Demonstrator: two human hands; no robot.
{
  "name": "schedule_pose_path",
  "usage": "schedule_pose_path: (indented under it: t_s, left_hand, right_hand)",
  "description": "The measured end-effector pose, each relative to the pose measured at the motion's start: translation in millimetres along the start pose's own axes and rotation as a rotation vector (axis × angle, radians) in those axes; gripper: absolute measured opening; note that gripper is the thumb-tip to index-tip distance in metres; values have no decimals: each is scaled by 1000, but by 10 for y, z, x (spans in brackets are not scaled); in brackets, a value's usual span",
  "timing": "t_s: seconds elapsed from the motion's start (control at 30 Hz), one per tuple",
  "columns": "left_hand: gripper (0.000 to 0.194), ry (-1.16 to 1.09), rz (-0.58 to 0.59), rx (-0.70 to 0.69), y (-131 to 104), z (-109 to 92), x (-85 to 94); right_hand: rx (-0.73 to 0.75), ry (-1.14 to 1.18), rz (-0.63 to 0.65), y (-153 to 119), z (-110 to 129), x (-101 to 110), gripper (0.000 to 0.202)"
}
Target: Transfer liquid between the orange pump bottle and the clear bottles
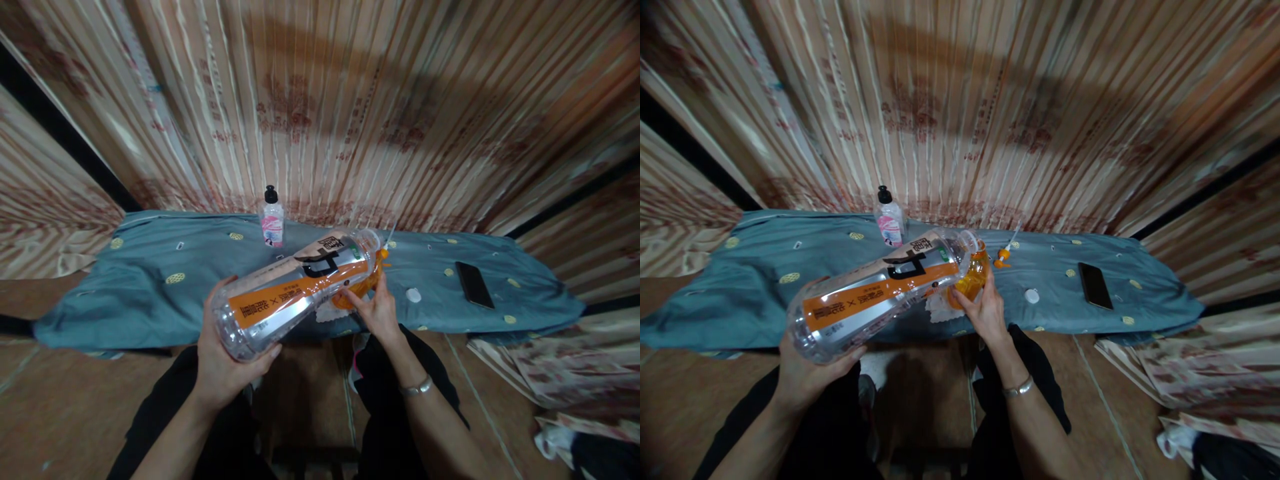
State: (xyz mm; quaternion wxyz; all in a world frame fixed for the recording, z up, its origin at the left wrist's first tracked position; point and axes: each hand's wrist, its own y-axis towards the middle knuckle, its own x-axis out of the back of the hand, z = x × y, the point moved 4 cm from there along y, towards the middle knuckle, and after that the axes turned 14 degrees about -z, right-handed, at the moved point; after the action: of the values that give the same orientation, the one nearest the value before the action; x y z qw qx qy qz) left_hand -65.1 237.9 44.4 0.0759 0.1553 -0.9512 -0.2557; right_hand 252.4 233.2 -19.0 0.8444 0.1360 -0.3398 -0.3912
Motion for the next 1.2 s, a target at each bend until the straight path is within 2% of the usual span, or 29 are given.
schedule_pose_path:
  t_s: [0.4, 0.7, 1.2]
  left_hand:
    - [91, -26, -5, 9, 15, -13, 9]
    - [91, -31, 1, -4, 9, -60, -1]
    - [92, -13, -12, -1, 3, -39, 4]
  right_hand:
    - [-3, -7, -13, 3, -17, -7, 96]
    - [14, -1, -15, 0, -13, -6, 88]
    - [11, -9, 1, 5, -16, -4, 87]
